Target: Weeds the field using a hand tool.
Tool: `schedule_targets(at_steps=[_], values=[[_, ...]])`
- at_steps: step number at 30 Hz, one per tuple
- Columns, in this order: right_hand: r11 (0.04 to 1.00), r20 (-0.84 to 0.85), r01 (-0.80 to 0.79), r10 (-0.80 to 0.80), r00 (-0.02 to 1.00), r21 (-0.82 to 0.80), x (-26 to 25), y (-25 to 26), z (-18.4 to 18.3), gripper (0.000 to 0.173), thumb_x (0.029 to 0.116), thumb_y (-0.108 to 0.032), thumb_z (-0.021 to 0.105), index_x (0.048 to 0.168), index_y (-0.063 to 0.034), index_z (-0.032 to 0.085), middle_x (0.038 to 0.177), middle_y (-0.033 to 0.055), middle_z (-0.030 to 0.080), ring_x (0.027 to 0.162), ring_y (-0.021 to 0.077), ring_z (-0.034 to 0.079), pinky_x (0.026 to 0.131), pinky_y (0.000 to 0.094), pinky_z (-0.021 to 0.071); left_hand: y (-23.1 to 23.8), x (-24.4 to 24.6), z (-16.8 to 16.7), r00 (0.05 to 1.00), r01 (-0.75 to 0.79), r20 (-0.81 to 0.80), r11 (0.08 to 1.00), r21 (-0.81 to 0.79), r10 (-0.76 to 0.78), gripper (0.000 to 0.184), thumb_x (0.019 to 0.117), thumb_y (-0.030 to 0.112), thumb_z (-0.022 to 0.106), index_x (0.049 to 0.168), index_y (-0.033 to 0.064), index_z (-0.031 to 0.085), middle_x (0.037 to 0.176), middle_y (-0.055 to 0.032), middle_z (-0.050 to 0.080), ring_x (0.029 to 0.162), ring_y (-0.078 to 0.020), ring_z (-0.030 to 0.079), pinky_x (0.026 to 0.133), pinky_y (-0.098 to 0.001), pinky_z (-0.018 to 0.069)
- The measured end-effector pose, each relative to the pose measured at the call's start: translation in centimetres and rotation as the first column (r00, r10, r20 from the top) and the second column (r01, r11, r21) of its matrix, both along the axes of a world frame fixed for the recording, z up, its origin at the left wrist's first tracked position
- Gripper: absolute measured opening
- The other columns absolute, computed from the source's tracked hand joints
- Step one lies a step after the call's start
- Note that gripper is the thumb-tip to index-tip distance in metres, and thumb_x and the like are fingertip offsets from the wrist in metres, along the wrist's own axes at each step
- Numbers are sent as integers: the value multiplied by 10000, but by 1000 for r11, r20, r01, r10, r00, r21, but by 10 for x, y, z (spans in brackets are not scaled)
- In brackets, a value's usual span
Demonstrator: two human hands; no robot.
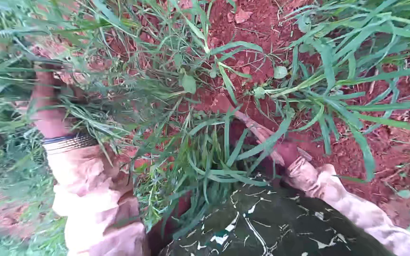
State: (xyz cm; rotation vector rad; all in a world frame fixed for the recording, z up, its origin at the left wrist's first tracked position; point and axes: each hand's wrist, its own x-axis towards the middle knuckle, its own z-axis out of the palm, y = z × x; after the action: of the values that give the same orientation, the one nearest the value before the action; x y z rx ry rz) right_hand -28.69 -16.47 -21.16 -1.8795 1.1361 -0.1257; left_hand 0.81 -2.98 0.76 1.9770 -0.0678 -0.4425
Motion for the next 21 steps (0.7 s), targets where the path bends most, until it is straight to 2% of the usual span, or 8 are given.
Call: schedule_targets(at_steps=[3, 6, 7, 9, 10, 11, 17, 21], values=[[965, -2, -24, 25, 1000, -261, -12, -3, -6, 325, 886, -155, 628, 1079, 78, 747, 707, 241, 710, 590, 422, 699, 548, 555, 550, 43, -2, 0, 990, 126, 65, 990, -63, -122, 162, 1026, 24, 465, 1142, -36, 560, 977, -8, 697, 930, -72, 670, 853, -272, 569], [995, -111, -95, 91, 990, -28, 11, -18, 14, 274, 886, -39, 660, 1071, 158, 704, 900, 345, 709, 839, 548, 695, 781, 665, 519, 21, -7, 1, 941, 326, 32, 930, 169, -336, 216, 995, -1, 482, 1170, -121, 521, 1005, -108, 681, 943, -95, 680, 844, -232, 568], [996, -104, -94, 94, 990, 0, 13, -19, 17, 266, 868, -16, 670, 1065, 159, 703, 920, 344, 711, 857, 548, 696, 793, 668, 519, -25, -7, 3, 910, 411, -136, 807, 425, -392, 264, 1036, -18, 396, 1243, -166, 468, 1102, -169, 636, 1013, -98, 640, 900, -188, 520], [998, -27, -33, 32, 999, -52, 9, -13, 20, 294, 886, -52, 654, 1105, 135, 712, 871, 319, 721, 785, 514, 709, 723, 631, 539, -159, 9, -18, 667, 745, -708, 176, 644, -232, 402, 1118, 46, 301, 1514, -13, 341, 1489, -74, 473, 1324, -67, 482, 1115, -225, 375], [987, 2, -6, 6, 1000, -159, 0, -5, 13, 337, 894, -128, 648, 1142, 87, 728, 814, 271, 735, 701, 461, 722, 646, 582, 567, -137, 22, -76, 555, 766, -485, 187, 615, -675, 339, 1082, 69, 406, 1335, -123, 524, 1255, -234, 628, 1129, -201, 642, 946, -280, 526], [975, 8, -5, 7, 1000, -221, -12, -1, 7, 372, 914, -168, 639, 1192, 66, 721, 793, 254, 738, 660, 443, 724, 608, 569, 579, -136, 33, -125, 505, 787, -363, 245, 566, -783, 348, 1063, 82, 460, 1291, -161, 563, 1214, -334, 635, 1131, -351, 648, 979, -424, 517], [949, -60, -46, 28, 998, -313, -56, 17, -4, 359, 942, -163, 582, 1217, 14, 730, 706, 240, 707, 573, 437, 688, 528, 550, 545, -176, -13, -202, 788, 569, -337, 397, 720, -516, 573, 1003, 357, 652, 1361, -81, 564, 1311, -321, 620, 1281, -450, 580, 1096, -589, 425], [902, -337, -51, 213, 917, 429, -7, -24, 9, 424, 1086, -260, 452, 1417, -41, 601, 1356, 263, 633, 1291, 464, 571, 1115, 617, 384, -188, -29, -206, 834, 503, -276, 453, 736, -477, 588, 1041, 304, 594, 1450, -98, 464, 1440, -335, 524, 1391, -447, 488, 1167, -544, 367]])
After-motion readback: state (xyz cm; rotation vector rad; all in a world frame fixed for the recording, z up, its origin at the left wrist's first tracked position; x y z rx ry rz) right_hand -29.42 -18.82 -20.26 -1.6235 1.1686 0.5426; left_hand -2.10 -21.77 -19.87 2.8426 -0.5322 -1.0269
